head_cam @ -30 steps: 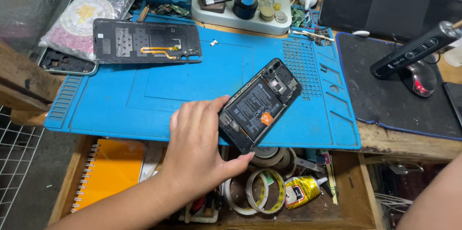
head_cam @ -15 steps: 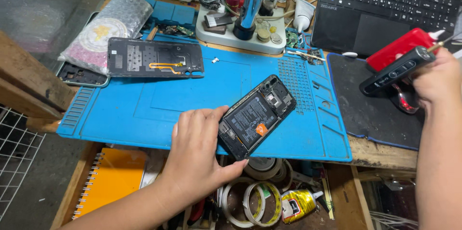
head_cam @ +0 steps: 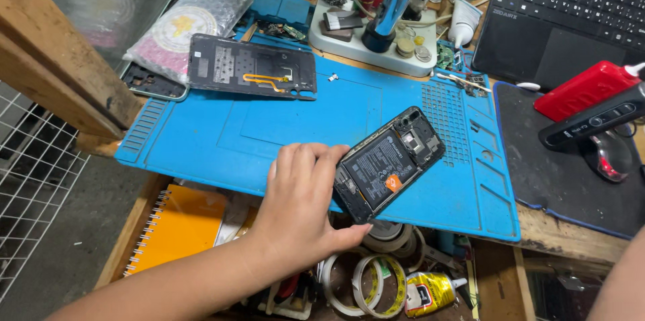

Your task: The person uses a screwdriver to pry and loosen the battery of a disassembled smartphone on a blue work mat. They then apply a liquid from a red bottle to the battery area and continue prying with the screwdriver to separate the battery from the phone chassis.

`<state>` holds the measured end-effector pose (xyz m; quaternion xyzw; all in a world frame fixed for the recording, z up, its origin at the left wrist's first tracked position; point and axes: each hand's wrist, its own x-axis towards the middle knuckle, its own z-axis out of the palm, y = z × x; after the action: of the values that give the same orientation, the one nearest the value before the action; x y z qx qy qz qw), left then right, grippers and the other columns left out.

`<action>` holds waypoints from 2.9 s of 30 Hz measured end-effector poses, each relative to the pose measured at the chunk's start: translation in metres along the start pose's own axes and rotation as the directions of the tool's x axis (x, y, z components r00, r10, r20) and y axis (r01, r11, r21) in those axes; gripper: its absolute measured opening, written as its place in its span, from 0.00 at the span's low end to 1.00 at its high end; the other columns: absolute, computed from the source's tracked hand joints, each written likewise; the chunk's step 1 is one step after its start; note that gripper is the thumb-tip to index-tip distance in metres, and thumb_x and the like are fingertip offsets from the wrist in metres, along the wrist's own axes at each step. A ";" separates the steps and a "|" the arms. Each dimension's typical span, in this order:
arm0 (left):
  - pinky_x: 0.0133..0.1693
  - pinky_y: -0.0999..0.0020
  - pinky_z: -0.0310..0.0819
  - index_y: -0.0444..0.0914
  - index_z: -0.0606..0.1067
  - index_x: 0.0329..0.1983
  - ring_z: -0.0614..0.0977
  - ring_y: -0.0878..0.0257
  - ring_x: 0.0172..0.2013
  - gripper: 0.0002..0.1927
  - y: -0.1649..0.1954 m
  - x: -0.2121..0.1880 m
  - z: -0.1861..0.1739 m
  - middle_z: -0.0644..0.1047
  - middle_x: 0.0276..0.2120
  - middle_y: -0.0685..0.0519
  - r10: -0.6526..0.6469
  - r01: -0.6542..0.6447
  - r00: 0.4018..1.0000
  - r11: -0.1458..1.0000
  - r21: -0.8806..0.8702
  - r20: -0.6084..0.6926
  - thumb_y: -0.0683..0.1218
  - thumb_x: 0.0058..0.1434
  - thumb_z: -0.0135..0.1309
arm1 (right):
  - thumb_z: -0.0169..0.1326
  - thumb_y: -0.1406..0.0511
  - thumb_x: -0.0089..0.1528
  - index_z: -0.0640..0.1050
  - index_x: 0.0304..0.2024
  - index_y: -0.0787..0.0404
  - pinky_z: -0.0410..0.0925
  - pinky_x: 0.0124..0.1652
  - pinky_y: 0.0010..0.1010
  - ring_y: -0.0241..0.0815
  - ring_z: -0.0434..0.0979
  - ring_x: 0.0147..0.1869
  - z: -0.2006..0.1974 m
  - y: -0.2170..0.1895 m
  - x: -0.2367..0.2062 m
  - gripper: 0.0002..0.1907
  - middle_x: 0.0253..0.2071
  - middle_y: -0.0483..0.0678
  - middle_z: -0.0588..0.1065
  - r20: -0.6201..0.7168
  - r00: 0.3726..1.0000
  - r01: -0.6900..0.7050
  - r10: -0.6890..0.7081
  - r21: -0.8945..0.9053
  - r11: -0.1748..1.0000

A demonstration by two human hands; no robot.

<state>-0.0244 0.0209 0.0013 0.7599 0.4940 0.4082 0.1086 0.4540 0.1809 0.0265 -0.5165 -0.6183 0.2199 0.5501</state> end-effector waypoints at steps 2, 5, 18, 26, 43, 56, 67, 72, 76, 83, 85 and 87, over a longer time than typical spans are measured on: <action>0.54 0.49 0.62 0.31 0.67 0.60 0.68 0.43 0.52 0.48 0.001 -0.001 0.002 0.69 0.50 0.41 -0.006 0.006 1.000 1.000 -0.002 0.000 0.57 0.40 0.72 | 0.59 0.68 0.67 0.70 0.60 0.64 0.71 0.56 0.29 0.38 0.76 0.56 -0.004 -0.012 -0.022 0.21 0.54 0.48 0.74 -0.040 0.999 0.020 -0.018 0.059 0.998; 0.54 0.49 0.62 0.31 0.67 0.61 0.69 0.45 0.52 0.48 0.000 -0.002 0.001 0.71 0.49 0.42 -0.005 0.005 1.000 1.000 -0.004 0.023 0.57 0.40 0.72 | 0.58 0.66 0.68 0.68 0.61 0.63 0.69 0.60 0.29 0.37 0.74 0.59 0.012 -0.025 -0.038 0.21 0.56 0.48 0.72 -0.081 0.996 0.036 -0.028 0.098 0.995; 0.54 0.50 0.60 0.34 0.67 0.63 0.73 0.49 0.51 0.48 0.000 -0.004 0.005 0.75 0.46 0.47 0.015 -0.015 1.000 0.999 -0.041 -0.013 0.57 0.40 0.72 | 0.50 0.55 0.76 0.72 0.58 0.61 0.74 0.58 0.22 0.32 0.79 0.56 0.015 0.031 -0.023 0.17 0.53 0.44 0.77 -0.180 0.984 0.006 0.015 0.112 0.994; 0.55 0.51 0.60 0.37 0.67 0.65 0.75 0.52 0.50 0.49 0.003 -0.009 0.006 0.75 0.44 0.50 -0.004 0.002 1.000 0.996 -0.085 -0.016 0.57 0.42 0.73 | 0.56 0.60 0.67 0.70 0.65 0.60 0.72 0.47 0.24 0.37 0.79 0.46 0.023 -0.037 -0.165 0.25 0.48 0.51 0.78 0.158 0.987 0.034 -0.016 -0.117 0.993; 0.57 0.51 0.58 0.38 0.65 0.70 0.74 0.54 0.56 0.49 0.005 -0.014 0.005 0.76 0.49 0.53 0.043 -0.045 0.999 0.996 -0.079 -0.031 0.57 0.46 0.71 | 0.65 0.57 0.55 0.75 0.67 0.44 0.77 0.41 0.32 0.38 0.80 0.36 0.057 -0.063 -0.197 0.36 0.36 0.48 0.79 0.680 0.729 0.539 0.076 -0.639 0.548; 0.57 0.49 0.57 0.37 0.65 0.70 0.74 0.53 0.58 0.47 0.004 -0.014 0.006 0.77 0.55 0.52 0.064 -0.066 0.997 0.996 -0.060 -0.041 0.56 0.48 0.70 | 0.64 0.60 0.54 0.77 0.64 0.48 0.76 0.38 0.29 0.38 0.79 0.35 0.063 -0.083 -0.195 0.33 0.34 0.48 0.78 0.626 0.778 0.462 0.054 -0.628 0.626; 0.57 0.49 0.57 0.38 0.65 0.70 0.73 0.53 0.59 0.47 0.004 -0.013 0.006 0.77 0.56 0.52 0.075 -0.076 0.997 0.996 -0.048 -0.036 0.56 0.49 0.70 | 0.64 0.61 0.55 0.77 0.64 0.48 0.75 0.37 0.27 0.36 0.79 0.34 0.074 -0.103 -0.195 0.33 0.34 0.47 0.79 0.622 0.783 0.481 0.013 -0.618 0.622; 0.57 0.49 0.57 0.38 0.65 0.70 0.74 0.53 0.59 0.47 0.004 -0.013 0.006 0.77 0.56 0.52 0.072 -0.074 0.997 0.996 -0.057 -0.040 0.56 0.48 0.70 | 0.64 0.62 0.54 0.77 0.63 0.47 0.76 0.35 0.26 0.35 0.78 0.33 0.074 -0.104 -0.198 0.32 0.34 0.46 0.79 0.572 0.820 0.417 0.037 -0.639 0.646; 0.57 0.49 0.57 0.39 0.65 0.70 0.74 0.53 0.59 0.47 0.004 -0.013 0.006 0.77 0.55 0.52 0.071 -0.073 0.997 0.996 -0.055 -0.040 0.56 0.48 0.70 | 0.64 0.62 0.54 0.77 0.63 0.47 0.76 0.38 0.29 0.37 0.80 0.34 0.075 -0.106 -0.197 0.32 0.34 0.48 0.79 0.566 0.824 0.456 -0.005 -0.659 0.598; 0.56 0.48 0.57 0.39 0.65 0.71 0.74 0.53 0.59 0.48 0.004 -0.013 0.006 0.77 0.55 0.53 0.068 -0.070 0.997 0.996 -0.052 -0.034 0.56 0.48 0.70 | 0.64 0.62 0.53 0.77 0.62 0.49 0.76 0.39 0.30 0.38 0.81 0.33 0.074 -0.107 -0.194 0.32 0.34 0.48 0.78 0.609 0.791 0.512 -0.048 -0.618 0.597; 0.56 0.48 0.56 0.39 0.65 0.71 0.73 0.52 0.59 0.48 0.004 -0.013 0.006 0.77 0.52 0.55 0.067 -0.067 0.998 0.997 -0.046 -0.018 0.56 0.48 0.70 | 0.65 0.62 0.53 0.78 0.62 0.49 0.76 0.40 0.30 0.38 0.81 0.33 0.075 -0.105 -0.193 0.32 0.34 0.48 0.79 0.623 0.780 0.526 -0.056 -0.605 0.597; 0.57 0.48 0.56 0.39 0.64 0.71 0.74 0.53 0.59 0.48 0.004 -0.014 0.006 0.77 0.55 0.54 0.068 -0.069 0.997 0.997 -0.042 -0.036 0.56 0.48 0.70 | 0.65 0.63 0.55 0.78 0.63 0.48 0.76 0.39 0.28 0.38 0.79 0.34 0.074 -0.106 -0.194 0.32 0.34 0.47 0.79 0.582 0.813 0.452 -0.012 -0.617 0.645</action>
<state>-0.0196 0.0089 -0.0072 0.7667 0.4605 0.4354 0.1027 0.3180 -0.0074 0.0053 -0.5227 -0.8427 0.0111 0.1284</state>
